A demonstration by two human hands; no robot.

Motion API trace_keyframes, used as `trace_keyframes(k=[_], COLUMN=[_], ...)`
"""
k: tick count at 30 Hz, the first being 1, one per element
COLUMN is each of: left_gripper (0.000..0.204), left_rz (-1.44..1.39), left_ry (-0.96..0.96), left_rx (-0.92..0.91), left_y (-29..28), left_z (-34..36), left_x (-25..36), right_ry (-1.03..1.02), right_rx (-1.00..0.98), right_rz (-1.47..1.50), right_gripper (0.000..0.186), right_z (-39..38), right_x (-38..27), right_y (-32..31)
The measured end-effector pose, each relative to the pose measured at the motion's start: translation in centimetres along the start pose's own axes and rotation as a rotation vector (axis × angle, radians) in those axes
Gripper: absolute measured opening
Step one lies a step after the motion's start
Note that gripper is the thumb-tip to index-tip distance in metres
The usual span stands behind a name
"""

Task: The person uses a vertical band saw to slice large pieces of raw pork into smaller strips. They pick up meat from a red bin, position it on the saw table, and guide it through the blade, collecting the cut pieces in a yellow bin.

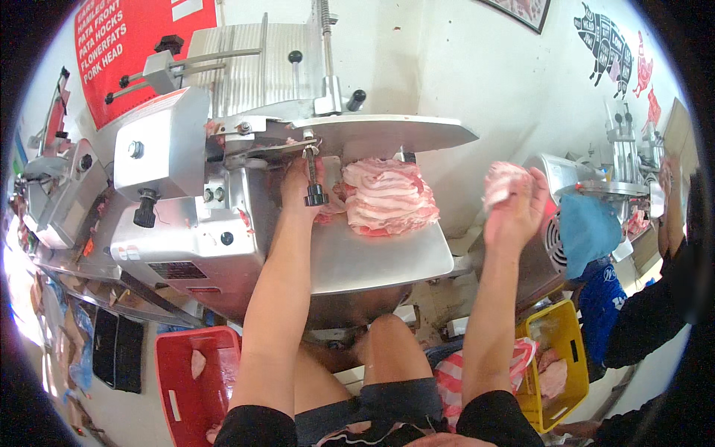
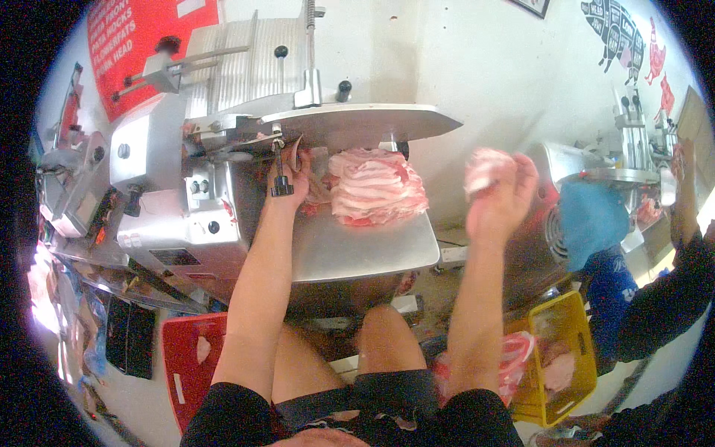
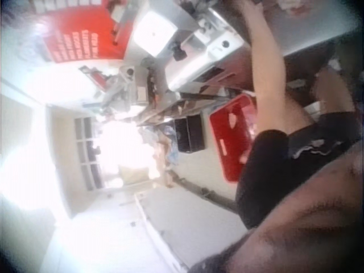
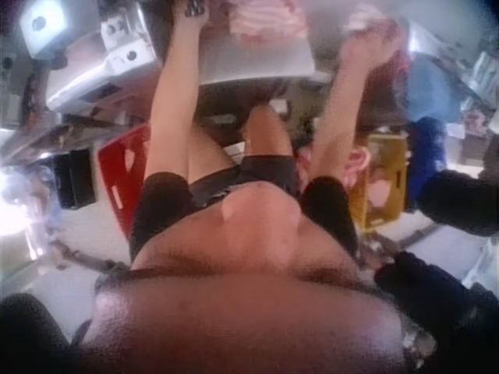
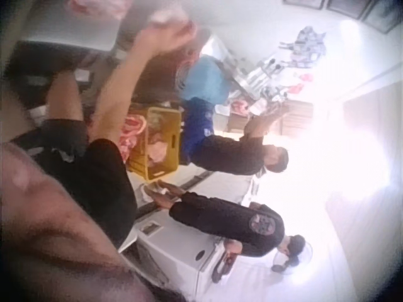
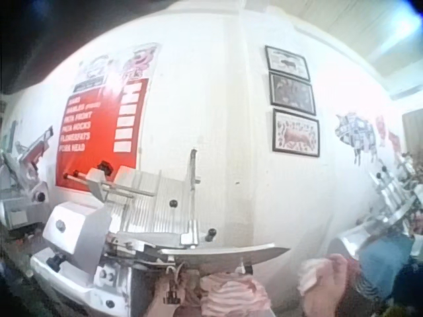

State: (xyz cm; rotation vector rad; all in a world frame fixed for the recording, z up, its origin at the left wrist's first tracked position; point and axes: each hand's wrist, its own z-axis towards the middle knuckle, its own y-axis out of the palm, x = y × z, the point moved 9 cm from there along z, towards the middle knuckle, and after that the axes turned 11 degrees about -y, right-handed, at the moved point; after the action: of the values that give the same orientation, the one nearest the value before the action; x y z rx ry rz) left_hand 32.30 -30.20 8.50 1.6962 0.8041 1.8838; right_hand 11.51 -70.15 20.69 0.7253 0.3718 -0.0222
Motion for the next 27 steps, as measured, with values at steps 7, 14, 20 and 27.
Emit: trace_keyframes(k=[7, 14, 20, 27], left_gripper=[0.023, 0.018, 0.017, 0.023], left_rz=[0.133, 0.643, 0.848, 0.665], left_ry=[-0.093, 0.497, 0.618, 0.170], left_rx=[-0.388, -0.346, -0.224, 0.013], left_y=[2.8, 13.7, 13.8, 5.6], left_z=[-1.2, -10.5, -10.9, -5.7], left_x=[-1.8, 1.6, 2.7, 4.0], right_ry=[-0.038, 0.167, 0.264, -0.375], right_rx=[-0.793, -0.418, -0.751, -0.849], right_rz=[-0.928, -0.386, -0.549, -1.055], right_gripper=[0.020, 0.018, 0.026, 0.027], right_z=[-8.1, -7.2, -7.6, -7.5], right_x=[10.0, 8.4, 9.6, 7.6], right_y=[11.6, 9.6, 12.0, 13.7])
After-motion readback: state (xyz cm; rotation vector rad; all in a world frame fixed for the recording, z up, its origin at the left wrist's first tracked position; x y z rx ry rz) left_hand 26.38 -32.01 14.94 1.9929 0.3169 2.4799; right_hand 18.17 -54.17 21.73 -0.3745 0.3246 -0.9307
